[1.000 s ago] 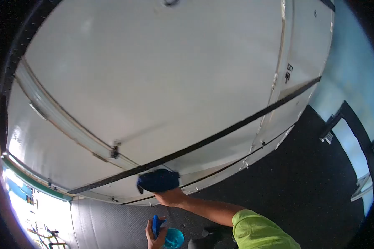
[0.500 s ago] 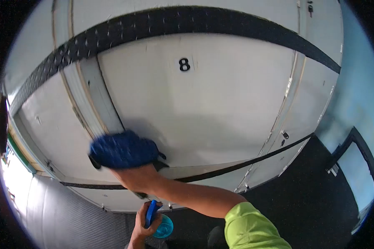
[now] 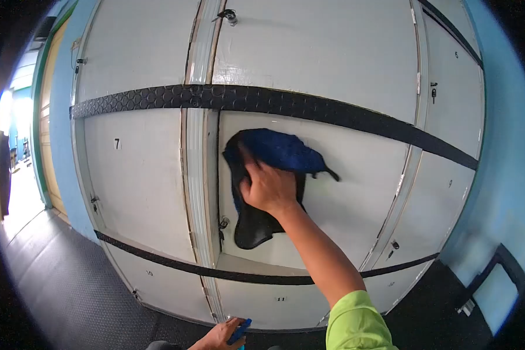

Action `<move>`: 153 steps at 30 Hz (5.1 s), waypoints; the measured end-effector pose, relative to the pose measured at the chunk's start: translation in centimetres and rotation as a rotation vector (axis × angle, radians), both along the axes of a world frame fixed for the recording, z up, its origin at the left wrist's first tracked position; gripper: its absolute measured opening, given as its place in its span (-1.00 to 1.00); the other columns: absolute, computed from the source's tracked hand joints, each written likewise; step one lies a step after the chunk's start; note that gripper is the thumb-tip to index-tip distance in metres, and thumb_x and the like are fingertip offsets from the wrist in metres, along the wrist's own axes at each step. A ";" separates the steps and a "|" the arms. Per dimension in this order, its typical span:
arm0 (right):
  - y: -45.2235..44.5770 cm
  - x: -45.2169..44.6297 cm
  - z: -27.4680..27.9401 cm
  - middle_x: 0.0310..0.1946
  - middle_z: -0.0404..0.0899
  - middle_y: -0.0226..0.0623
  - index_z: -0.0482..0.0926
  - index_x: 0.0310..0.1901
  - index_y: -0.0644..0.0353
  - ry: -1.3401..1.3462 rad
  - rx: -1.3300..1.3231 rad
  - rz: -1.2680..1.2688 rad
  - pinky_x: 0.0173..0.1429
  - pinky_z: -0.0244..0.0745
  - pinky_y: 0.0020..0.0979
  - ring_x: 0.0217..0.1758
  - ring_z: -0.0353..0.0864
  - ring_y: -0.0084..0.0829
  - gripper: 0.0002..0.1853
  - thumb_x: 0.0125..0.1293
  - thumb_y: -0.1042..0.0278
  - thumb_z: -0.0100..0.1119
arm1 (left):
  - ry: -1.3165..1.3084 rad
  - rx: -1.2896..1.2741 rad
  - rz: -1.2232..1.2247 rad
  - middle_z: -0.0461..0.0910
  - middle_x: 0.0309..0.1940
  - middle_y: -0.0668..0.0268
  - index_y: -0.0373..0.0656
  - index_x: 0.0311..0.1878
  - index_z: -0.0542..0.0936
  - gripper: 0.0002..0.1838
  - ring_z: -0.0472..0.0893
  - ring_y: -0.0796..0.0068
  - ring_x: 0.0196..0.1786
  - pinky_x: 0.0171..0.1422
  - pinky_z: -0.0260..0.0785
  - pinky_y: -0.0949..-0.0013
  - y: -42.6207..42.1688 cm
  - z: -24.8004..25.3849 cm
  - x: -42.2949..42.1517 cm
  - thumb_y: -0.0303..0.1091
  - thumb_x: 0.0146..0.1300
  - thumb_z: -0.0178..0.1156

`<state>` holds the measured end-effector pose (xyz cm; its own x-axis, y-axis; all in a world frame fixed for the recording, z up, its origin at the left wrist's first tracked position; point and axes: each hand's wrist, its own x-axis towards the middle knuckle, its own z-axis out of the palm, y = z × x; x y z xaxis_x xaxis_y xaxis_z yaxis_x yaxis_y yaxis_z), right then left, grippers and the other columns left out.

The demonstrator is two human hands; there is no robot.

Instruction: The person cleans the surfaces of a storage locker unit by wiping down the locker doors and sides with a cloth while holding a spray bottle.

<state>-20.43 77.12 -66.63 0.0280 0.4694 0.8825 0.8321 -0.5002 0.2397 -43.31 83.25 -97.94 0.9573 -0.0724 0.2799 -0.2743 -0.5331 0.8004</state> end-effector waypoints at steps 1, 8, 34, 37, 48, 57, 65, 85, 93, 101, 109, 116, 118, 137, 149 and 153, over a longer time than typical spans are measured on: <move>0.6 -0.5 -0.2 -0.09 0.61 -0.11 0.41 0.22 0.11 0.007 -0.005 0.001 -0.23 0.60 -0.12 -0.24 0.65 -0.10 -0.37 0.03 0.21 0.19 | 0.007 -0.005 0.001 0.53 -0.06 -0.13 -0.20 0.22 0.36 -0.36 0.52 -0.27 -0.13 -0.17 0.40 -0.01 -0.1 -0.1 0.0 -0.33 0.02 0.27; -0.5 1.4 -10.5 0.04 0.49 0.11 0.56 0.05 0.09 -0.081 -0.233 0.192 0.26 0.26 0.10 0.20 0.39 0.14 -0.54 0.07 0.18 0.18 | 0.082 -0.027 0.057 0.46 0.07 -0.10 -0.27 0.09 0.47 -0.41 0.50 -0.04 0.13 0.20 0.34 0.13 -0.2 4.4 0.2 -0.19 0.00 0.33; -21.7 4.7 -0.8 0.16 0.38 0.16 0.45 0.11 0.19 0.284 0.256 -0.467 0.29 0.14 0.22 0.28 0.31 0.12 -0.36 -0.01 0.01 0.21 | -0.504 0.775 0.607 0.19 0.37 -0.02 -0.31 -0.26 0.61 -0.49 0.13 0.05 0.44 0.31 -0.10 -0.02 3.5 15.7 9.7 -0.19 -0.36 0.24; -22.7 7.2 -2.9 0.14 0.39 0.20 0.51 0.00 0.22 -0.101 0.431 -0.537 0.28 0.13 0.26 0.25 0.33 0.12 -0.42 -0.02 0.01 0.22 | -0.504 0.777 0.625 0.19 0.37 0.00 -0.28 -0.28 0.60 -0.51 0.12 0.06 0.45 0.32 -0.12 -0.01 3.2 15.8 9.6 -0.18 -0.36 0.25; -5.0 -0.6 -19.3 -0.24 0.67 -0.04 0.56 0.15 -0.07 0.273 -0.031 -0.039 0.24 0.34 0.09 -0.19 0.66 0.02 -0.47 0.06 0.18 0.19 | -0.442 0.719 0.624 0.16 0.39 0.01 -0.25 -0.29 0.58 -0.51 0.06 0.14 0.48 0.35 -0.10 0.02 2.5 16.4 9.4 -0.14 -0.36 0.31; -6.0 3.1 -16.3 0.12 0.50 0.00 0.59 0.06 0.10 0.246 -0.149 0.222 0.38 0.22 -0.06 0.26 0.41 -0.07 -0.53 0.05 0.20 0.23 | -0.419 0.719 0.605 0.14 0.40 0.03 -0.23 -0.22 0.59 -0.46 0.07 0.14 0.49 0.34 -0.12 -0.03 3.1 16.5 9.1 -0.14 -0.37 0.32; -1.8 1.4 -15.6 -0.16 0.63 -0.19 0.66 -0.25 0.09 0.159 -0.131 0.080 -0.14 0.55 -0.13 -0.22 0.65 -0.14 -0.67 -0.02 0.09 0.31 | -0.454 0.687 0.631 0.21 0.35 0.04 -0.24 -0.18 0.60 -0.43 0.16 0.09 0.42 0.32 -0.12 -0.06 3.4 15.1 9.9 -0.15 -0.37 0.31; -17.2 -1.4 -31.5 -0.07 0.46 0.03 0.45 0.01 0.33 0.568 0.168 -0.128 0.24 0.16 0.05 0.10 0.36 0.17 -0.49 0.15 0.07 0.11 | -0.530 0.573 0.589 0.08 0.44 -0.05 -0.25 -0.17 0.60 -0.44 0.07 0.03 0.50 0.38 -0.23 -0.12 3.3 15.3 8.9 -0.23 -0.40 0.22; -6.0 -6.0 -27.9 0.11 0.41 0.10 0.46 0.11 0.28 0.235 -0.026 -0.141 0.38 0.05 0.15 0.23 0.35 0.13 -0.46 0.10 0.15 0.10 | -0.428 0.456 0.518 -0.03 0.48 -0.14 -0.23 -0.15 0.59 -0.46 -0.03 -0.02 0.54 0.44 -0.34 -0.12 1.5 11.6 2.5 -0.22 -0.32 0.23; -4.3 -0.8 -33.9 0.35 0.19 0.17 0.10 0.42 0.24 0.594 0.176 0.414 0.38 0.26 -0.14 0.34 0.34 -0.02 -0.23 0.19 0.24 0.09 | -0.269 0.332 0.408 0.21 0.38 -0.02 -0.27 0.06 0.50 -0.34 0.15 0.07 0.48 0.41 -0.14 -0.16 2.8 4.3 -1.5 -0.14 -0.19 0.28; 6.8 -0.2 -36.5 0.09 0.47 0.05 0.25 0.31 0.36 -0.225 -0.255 -0.099 0.34 0.31 -0.15 0.20 0.45 -0.01 -0.41 0.21 0.44 0.02 | -0.146 0.346 0.364 0.03 0.45 -0.13 -0.34 0.09 0.51 -0.36 0.12 -0.02 0.48 0.42 0.06 -0.03 3.3 1.5 -2.4 -0.17 -0.09 0.30; 9.1 -8.5 -19.8 0.19 0.35 0.25 0.25 0.28 0.50 0.025 -0.147 0.254 0.27 0.28 0.04 0.20 0.40 0.18 -0.36 0.11 0.46 0.05 | -0.251 0.304 0.299 -0.07 0.48 -0.15 -0.39 0.02 0.52 -0.40 0.02 -0.03 0.51 0.48 0.02 -0.06 4.0 2.3 -2.3 -0.20 -0.08 0.31; 8.7 -7.9 -23.4 0.16 0.42 0.14 0.38 0.21 0.37 0.000 -0.250 0.162 0.25 0.33 -0.04 0.17 0.47 0.07 -0.42 0.11 0.34 0.09 | -0.203 0.355 0.317 0.18 0.38 -0.08 -0.33 0.12 0.48 -0.34 0.23 0.02 0.42 0.46 0.05 -0.09 4.3 1.7 -2.1 -0.17 -0.07 0.31; -7.1 -1.7 -36.1 -0.03 0.57 -0.10 0.53 0.14 0.09 0.507 0.055 0.405 0.22 0.39 -0.10 0.05 0.57 -0.08 -0.51 0.15 0.15 0.19 | -0.013 0.521 0.171 0.19 0.33 -0.21 -0.40 0.18 0.34 -0.30 0.14 -0.08 0.45 0.53 0.02 0.08 2.7 0.4 -1.9 -0.24 -0.02 0.30; -7.0 -3.0 -41.7 0.20 0.25 0.28 0.36 0.13 0.39 0.418 0.286 -0.222 0.38 -0.10 0.31 0.23 0.23 0.36 -0.33 0.05 0.07 0.12 | -0.198 0.321 -0.016 0.52 -0.21 -0.10 -0.48 0.08 0.35 -0.44 0.57 -0.05 -0.17 -0.02 0.45 0.10 -1.3 -1.1 0.9 -0.36 0.05 0.26; -14.4 2.2 -47.3 0.33 0.06 0.40 0.08 0.35 0.53 0.347 0.501 -0.502 0.44 -0.21 0.29 0.39 0.03 0.39 -0.25 0.27 0.11 -0.07 | -0.139 0.329 -0.049 0.52 -0.26 -0.08 -0.47 0.05 0.37 -0.46 0.55 -0.04 -0.23 -0.07 0.43 0.11 -2.0 0.2 1.0 -0.37 0.04 0.27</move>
